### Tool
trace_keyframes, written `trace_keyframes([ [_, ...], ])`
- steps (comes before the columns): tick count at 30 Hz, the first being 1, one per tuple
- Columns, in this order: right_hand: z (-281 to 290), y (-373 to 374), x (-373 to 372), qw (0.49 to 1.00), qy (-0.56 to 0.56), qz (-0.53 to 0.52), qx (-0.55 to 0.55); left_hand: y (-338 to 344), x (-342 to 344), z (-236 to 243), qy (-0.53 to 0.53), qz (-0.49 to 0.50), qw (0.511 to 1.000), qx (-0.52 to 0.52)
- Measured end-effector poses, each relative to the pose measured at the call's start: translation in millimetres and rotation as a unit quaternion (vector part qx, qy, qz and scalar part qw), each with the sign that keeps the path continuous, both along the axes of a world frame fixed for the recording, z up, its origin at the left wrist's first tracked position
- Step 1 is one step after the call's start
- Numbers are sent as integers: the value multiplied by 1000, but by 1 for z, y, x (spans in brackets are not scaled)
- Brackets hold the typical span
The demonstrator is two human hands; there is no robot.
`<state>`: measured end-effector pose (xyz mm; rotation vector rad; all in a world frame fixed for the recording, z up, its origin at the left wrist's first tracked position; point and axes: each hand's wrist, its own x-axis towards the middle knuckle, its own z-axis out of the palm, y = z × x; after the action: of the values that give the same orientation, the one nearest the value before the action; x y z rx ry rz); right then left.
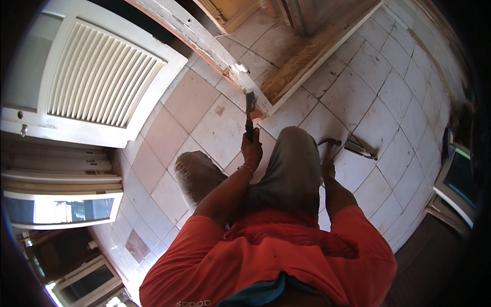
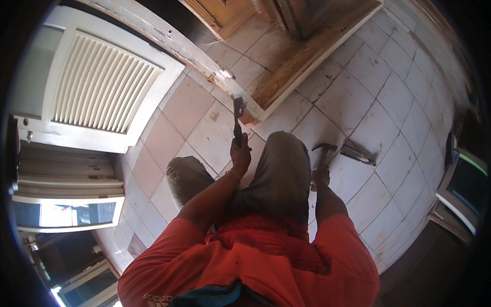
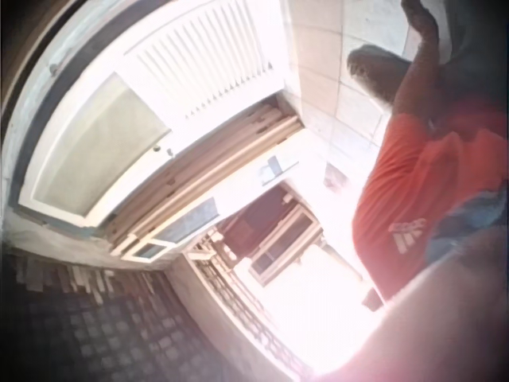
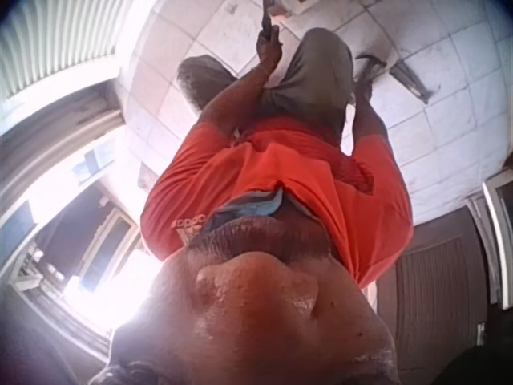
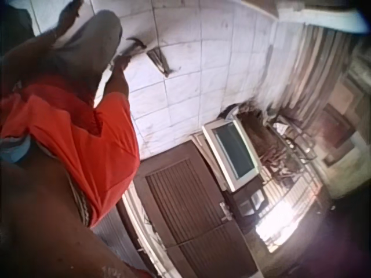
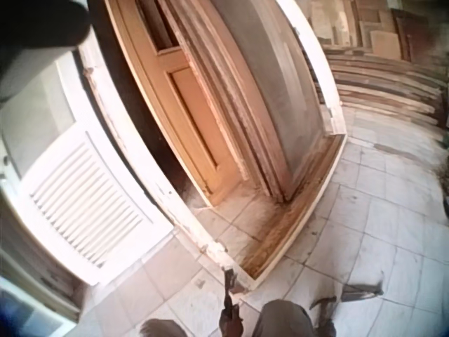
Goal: The person uses a hammer and a pair of pincers to remove nails or staples from a wooden door frame.
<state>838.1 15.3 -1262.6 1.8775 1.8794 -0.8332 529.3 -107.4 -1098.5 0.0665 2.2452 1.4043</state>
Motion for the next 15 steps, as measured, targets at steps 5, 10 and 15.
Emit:
trace_keyframes([
  [5,13,12,0,997,-1,57,-54,-12,4,-10,-82,18,997,-3],
  [10,6,23,-6,989,-16,137,-56,-12,-6,-29,-6,-17,1000,-21],
  [15,2,23,-8,992,-25,116,-53,-10,-18,-36,-102,-61,992,49],
])
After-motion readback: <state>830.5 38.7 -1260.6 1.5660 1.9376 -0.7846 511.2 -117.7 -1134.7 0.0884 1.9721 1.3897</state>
